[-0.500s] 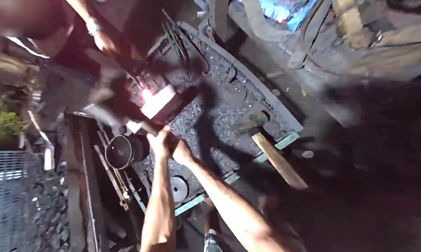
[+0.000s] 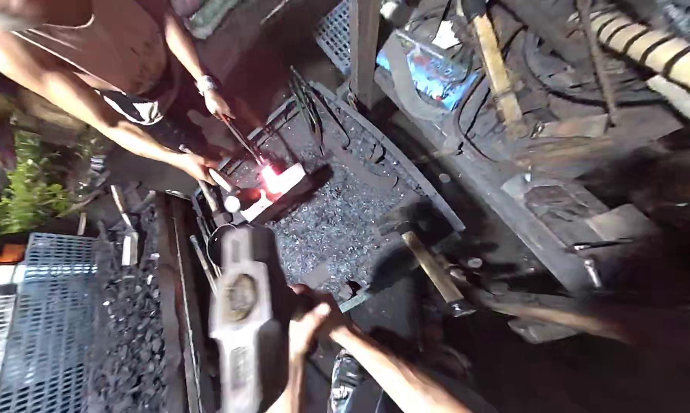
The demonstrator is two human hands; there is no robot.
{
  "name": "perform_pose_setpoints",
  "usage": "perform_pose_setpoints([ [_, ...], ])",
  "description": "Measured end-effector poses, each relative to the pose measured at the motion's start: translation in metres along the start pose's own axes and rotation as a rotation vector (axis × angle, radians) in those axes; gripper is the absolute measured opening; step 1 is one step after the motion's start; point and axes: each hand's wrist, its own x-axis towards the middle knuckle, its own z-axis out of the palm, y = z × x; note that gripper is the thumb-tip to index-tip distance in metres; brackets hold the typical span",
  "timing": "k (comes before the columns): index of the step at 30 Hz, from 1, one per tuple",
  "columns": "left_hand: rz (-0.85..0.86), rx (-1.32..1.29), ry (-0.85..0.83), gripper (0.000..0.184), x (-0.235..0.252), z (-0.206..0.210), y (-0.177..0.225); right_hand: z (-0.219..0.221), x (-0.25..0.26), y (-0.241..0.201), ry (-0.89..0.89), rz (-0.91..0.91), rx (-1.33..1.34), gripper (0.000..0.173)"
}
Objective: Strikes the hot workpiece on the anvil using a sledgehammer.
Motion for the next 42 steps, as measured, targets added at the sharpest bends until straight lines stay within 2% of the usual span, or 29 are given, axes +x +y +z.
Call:
perform_pose_setpoints([
  [1, 0.326, 0.030, -0.104, 0.048, 0.039, -0.014, 0.010, -0.006, 0.039, -0.029, 0.010, -0.092, -0.042, 0.051],
  [2, 0.408, 0.106, -0.132, 0.041, 0.075, -0.018, 0.034, -0.012, 0.077, -0.049, 0.035, -0.193, -0.077, 0.052],
  [3, 0.414, 0.155, -0.162, 0.038, 0.107, -0.016, 0.057, -0.016, 0.114, -0.055, 0.071, -0.289, -0.087, 0.053],
  [4, 0.452, 0.111, -0.219, 0.035, 0.142, -0.015, 0.058, -0.016, 0.151, -0.047, 0.156, -0.394, -0.100, 0.052],
  [5, 0.518, 0.000, -0.312, 0.031, 0.177, -0.015, 0.036, -0.012, 0.185, -0.024, 0.242, -0.443, -0.139, 0.053],
  [6, 0.534, -0.074, -0.372, 0.029, 0.208, -0.017, -0.003, -0.004, 0.209, 0.011, 0.294, -0.403, -0.177, 0.053],
  [7, 0.470, -0.125, -0.372, 0.030, 0.227, -0.022, -0.057, 0.008, 0.218, 0.059, 0.301, -0.289, -0.201, 0.050],
  [8, 0.314, -0.151, -0.320, 0.030, 0.236, -0.027, -0.119, 0.020, 0.215, 0.111, 0.252, -0.092, -0.206, 0.044],
  [10, -0.142, -0.153, -0.163, 0.027, 0.218, -0.042, -0.237, 0.049, 0.175, 0.197, 0.125, 0.327, -0.173, 0.035],
  [11, -0.300, -0.158, -0.109, 0.026, 0.201, -0.048, -0.274, 0.057, 0.152, 0.220, 0.088, 0.449, -0.182, 0.037],
  [13, -0.424, -0.210, -0.017, 0.025, 0.142, -0.051, -0.300, 0.061, 0.093, 0.238, -0.009, 0.518, -0.224, 0.046],
  [15, -0.485, -0.228, 0.065, 0.034, 0.048, -0.056, -0.281, 0.066, 0.007, 0.221, -0.139, 0.551, -0.202, 0.052],
  [17, -0.511, -0.252, 0.099, 0.049, -0.029, -0.052, -0.246, 0.065, -0.066, 0.199, -0.170, 0.550, -0.202, 0.051],
  [19, -0.473, -0.220, 0.103, 0.060, -0.077, -0.047, -0.194, 0.062, -0.114, 0.170, -0.081, 0.407, -0.167, 0.050],
  [20, -0.407, -0.176, 0.076, 0.061, -0.083, -0.046, -0.158, 0.058, -0.116, 0.150, -0.060, 0.296, -0.134, 0.052],
  [22, -0.148, -0.116, -0.054, 0.053, -0.058, -0.040, -0.078, 0.042, -0.072, 0.087, -0.088, 0.047, -0.113, 0.052],
  [24, 0.206, -0.076, -0.153, 0.043, -0.004, -0.031, -0.003, 0.025, 0.002, 0.015, -0.019, -0.237, -0.188, 0.046],
  [25, 0.376, -0.014, -0.179, 0.039, 0.030, -0.034, 0.022, 0.022, 0.042, -0.011, 0.043, -0.355, -0.214, 0.047],
  [27, 0.613, 0.033, -0.210, 0.030, 0.104, -0.039, 0.045, 0.009, 0.120, -0.048, 0.132, -0.457, -0.170, 0.042],
  [28, 0.678, 0.026, -0.239, 0.030, 0.143, -0.037, 0.041, 0.003, 0.157, -0.047, 0.160, -0.460, -0.155, 0.040],
  [30, 0.636, -0.067, -0.300, 0.031, 0.206, -0.029, -0.012, 0.003, 0.206, 0.010, 0.212, -0.360, -0.181, 0.046],
  [31, 0.520, -0.099, -0.295, 0.030, 0.222, -0.029, -0.063, 0.010, 0.211, 0.058, 0.212, -0.234, -0.182, 0.045],
  [33, 0.081, -0.129, -0.193, 0.027, 0.219, -0.030, -0.183, 0.030, 0.183, 0.155, 0.131, 0.191, -0.153, 0.037],
  [34, -0.157, -0.122, -0.139, 0.025, 0.205, -0.034, -0.233, 0.041, 0.158, 0.189, 0.103, 0.350, -0.136, 0.037],
  [35, -0.310, -0.142, -0.112, 0.027, 0.189, -0.036, -0.266, 0.044, 0.134, 0.209, 0.081, 0.445, -0.141, 0.039],
  [36, -0.384, -0.170, -0.090, 0.028, 0.165, -0.036, -0.280, 0.044, 0.109, 0.219, 0.043, 0.483, -0.188, 0.044],
  [38, -0.455, -0.203, -0.013, 0.036, 0.075, -0.039, -0.268, 0.047, 0.026, 0.208, -0.080, 0.531, -0.191, 0.051],
  [40, -0.466, -0.252, 0.030, 0.047, -0.006, -0.033, -0.231, 0.044, -0.048, 0.188, -0.144, 0.532, -0.179, 0.053],
  [42, -0.428, -0.238, 0.031, 0.061, -0.063, -0.029, -0.178, 0.046, -0.103, 0.167, -0.077, 0.382, -0.158, 0.051],
])
